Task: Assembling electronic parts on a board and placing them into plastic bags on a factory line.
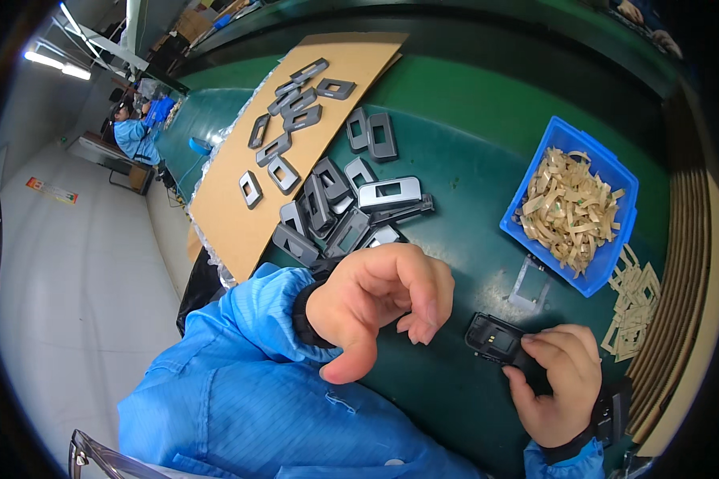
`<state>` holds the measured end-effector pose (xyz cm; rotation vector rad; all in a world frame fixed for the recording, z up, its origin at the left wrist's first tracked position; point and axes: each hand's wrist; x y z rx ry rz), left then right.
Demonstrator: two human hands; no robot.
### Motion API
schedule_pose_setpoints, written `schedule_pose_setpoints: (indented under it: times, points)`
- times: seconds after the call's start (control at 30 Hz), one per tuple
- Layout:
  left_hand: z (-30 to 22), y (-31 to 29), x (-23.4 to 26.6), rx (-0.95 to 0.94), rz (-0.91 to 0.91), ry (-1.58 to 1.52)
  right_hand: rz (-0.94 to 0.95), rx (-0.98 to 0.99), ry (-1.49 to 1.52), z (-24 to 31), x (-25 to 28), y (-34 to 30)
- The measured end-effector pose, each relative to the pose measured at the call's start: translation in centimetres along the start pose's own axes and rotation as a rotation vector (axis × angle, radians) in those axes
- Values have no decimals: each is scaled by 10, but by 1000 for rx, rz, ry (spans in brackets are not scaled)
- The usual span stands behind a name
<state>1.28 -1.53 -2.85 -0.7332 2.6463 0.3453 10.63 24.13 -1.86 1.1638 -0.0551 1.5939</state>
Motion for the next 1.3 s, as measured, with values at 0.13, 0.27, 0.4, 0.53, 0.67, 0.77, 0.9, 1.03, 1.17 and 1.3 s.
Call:
schedule_pose_setpoints:
  times: [0.13, 0.27, 0.4, 0.53, 0.67, 0.77, 0.9, 1.03, 1.17, 1.3]
  points:
    - [4, 4, -2, -29, 6, -4, 9, 17, -11, 1, 5, 0]
    - [9, 7, -2, -36, 42, 11, 24, 34, -49, 6, 16, -2]
    - [-3, -2, -13, 22, -163, 502, 68, 68, -6, -3, 16, -1]
    - [-15, 6, -26, -109, -183, 1001, 27, 43, 67, -6, 9, -5]
    - [-13, 2, -26, -61, -181, 948, 21, 36, 47, -2, 6, -6]
    - [-12, 3, -25, -36, -192, 945, 23, 42, 35, -3, 6, -6]
    - [-10, 2, -25, -8, -136, 1034, 51, 52, 62, -6, 5, -9]
    - [-14, 3, -30, 48, -219, 1121, 56, 72, 41, -11, 10, -6]
    - [-7, 15, -23, 46, -214, 1310, 62, 3, -21, -11, 14, -4]
    - [4, 9, -17, 136, -130, 1339, 78, -47, -12, -11, 8, -7]
Point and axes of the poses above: each hand's wrist, its own y-axis towards the middle knuckle, its own x-axis out of the back of the hand, z = x × y, and after that the axes turned 14 degrees about x, right-handed
